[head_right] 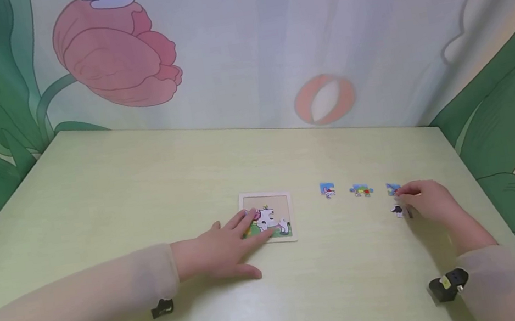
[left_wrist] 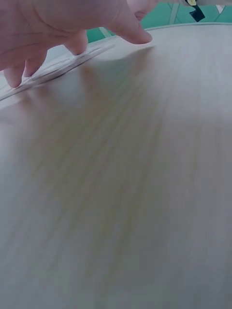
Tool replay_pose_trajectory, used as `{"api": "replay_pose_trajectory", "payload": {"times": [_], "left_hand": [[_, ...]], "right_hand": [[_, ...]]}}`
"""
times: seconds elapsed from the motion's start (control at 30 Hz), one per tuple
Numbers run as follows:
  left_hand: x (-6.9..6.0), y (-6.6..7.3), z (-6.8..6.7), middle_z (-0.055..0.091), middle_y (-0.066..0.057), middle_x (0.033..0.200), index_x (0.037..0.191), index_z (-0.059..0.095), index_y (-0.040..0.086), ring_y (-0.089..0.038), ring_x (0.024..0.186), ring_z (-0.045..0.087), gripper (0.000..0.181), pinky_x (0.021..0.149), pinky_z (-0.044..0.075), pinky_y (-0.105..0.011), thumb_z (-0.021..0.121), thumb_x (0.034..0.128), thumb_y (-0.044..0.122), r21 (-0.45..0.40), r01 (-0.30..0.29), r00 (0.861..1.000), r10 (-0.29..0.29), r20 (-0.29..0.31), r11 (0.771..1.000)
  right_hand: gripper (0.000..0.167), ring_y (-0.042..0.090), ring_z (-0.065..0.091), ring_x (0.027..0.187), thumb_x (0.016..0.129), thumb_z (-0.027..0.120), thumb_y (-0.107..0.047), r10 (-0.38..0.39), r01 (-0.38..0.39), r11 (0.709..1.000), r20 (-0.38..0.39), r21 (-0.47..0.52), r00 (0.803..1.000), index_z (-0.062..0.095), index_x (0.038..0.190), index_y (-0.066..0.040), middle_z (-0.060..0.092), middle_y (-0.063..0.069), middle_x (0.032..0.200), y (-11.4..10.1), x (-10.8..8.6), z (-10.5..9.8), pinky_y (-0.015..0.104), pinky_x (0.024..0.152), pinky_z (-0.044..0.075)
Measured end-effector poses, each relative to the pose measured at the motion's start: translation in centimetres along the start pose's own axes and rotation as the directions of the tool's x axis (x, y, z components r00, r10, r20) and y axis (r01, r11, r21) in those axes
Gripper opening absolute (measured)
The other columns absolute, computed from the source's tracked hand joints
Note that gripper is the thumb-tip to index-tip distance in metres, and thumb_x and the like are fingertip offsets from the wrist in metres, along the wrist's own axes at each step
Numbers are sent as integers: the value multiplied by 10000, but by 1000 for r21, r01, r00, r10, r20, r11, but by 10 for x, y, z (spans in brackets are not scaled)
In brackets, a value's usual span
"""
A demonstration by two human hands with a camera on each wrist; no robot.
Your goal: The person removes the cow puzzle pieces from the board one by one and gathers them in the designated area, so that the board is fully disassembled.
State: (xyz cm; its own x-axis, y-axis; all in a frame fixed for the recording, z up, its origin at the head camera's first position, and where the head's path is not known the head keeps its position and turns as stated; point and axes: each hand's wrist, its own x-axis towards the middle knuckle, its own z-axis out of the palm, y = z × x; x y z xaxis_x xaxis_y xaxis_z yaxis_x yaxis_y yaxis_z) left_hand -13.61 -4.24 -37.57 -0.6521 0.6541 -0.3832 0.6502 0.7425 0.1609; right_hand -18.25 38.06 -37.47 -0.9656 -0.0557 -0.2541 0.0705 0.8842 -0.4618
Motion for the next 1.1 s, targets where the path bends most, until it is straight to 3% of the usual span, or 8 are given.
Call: {"api": "replay_pose_trajectory", "payload": {"times": [0.17,0.47,0.6,0.8,0.9,1.1], "left_hand": [[1,-4,2,-29,-115,1558,1492,115,372,-312,1412,-7,775,1013,228,-613,442,854,666,50,-15,1000,14,9,999],[3,-5,1,-54,-115,1557,1493,95,371,-312,1412,-10,779,1025,232,-590,424,856,675,103,-28,999,24,35,994],[4,-5,1,-53,-116,1557,1493,93,370,-320,1411,-12,798,1021,239,-590,426,842,691,106,-23,999,19,41,994],[3,-5,0,-52,-109,1558,1492,90,373,-322,1410,-21,817,1025,235,-587,429,827,707,93,-14,999,10,46,996],[2,-4,-1,-43,-107,1559,1493,105,367,-326,1410,-15,814,1023,235,-591,437,828,700,81,-21,999,18,40,996],[-1,-2,-1,-36,-121,1557,1497,121,344,-332,1409,-7,837,1013,243,-601,434,818,718,96,-28,999,26,23,995]], "right_hand": [[298,241,538,823,964,509,-159,-71,69,993,24,92,997,579,1163,50,609,175,989,-37,5,16,317,649,464],[290,257,572,878,953,537,-143,-225,194,954,118,230,967,592,1167,47,627,160,995,-104,15,43,374,791,496],[278,232,588,873,946,551,-158,-279,243,945,150,218,949,626,1155,9,645,127,1014,-132,22,61,369,787,488],[298,223,560,934,931,571,-174,-366,352,930,199,106,909,641,1189,-41,628,110,1119,-169,29,86,364,808,456],[334,219,538,919,930,575,-183,-362,358,932,222,59,905,610,1236,-53,595,106,1096,-178,30,94,350,781,454],[361,226,539,907,927,579,-172,-374,370,927,246,63,895,583,1273,-70,557,95,1030,-186,29,98,352,767,448]]}}
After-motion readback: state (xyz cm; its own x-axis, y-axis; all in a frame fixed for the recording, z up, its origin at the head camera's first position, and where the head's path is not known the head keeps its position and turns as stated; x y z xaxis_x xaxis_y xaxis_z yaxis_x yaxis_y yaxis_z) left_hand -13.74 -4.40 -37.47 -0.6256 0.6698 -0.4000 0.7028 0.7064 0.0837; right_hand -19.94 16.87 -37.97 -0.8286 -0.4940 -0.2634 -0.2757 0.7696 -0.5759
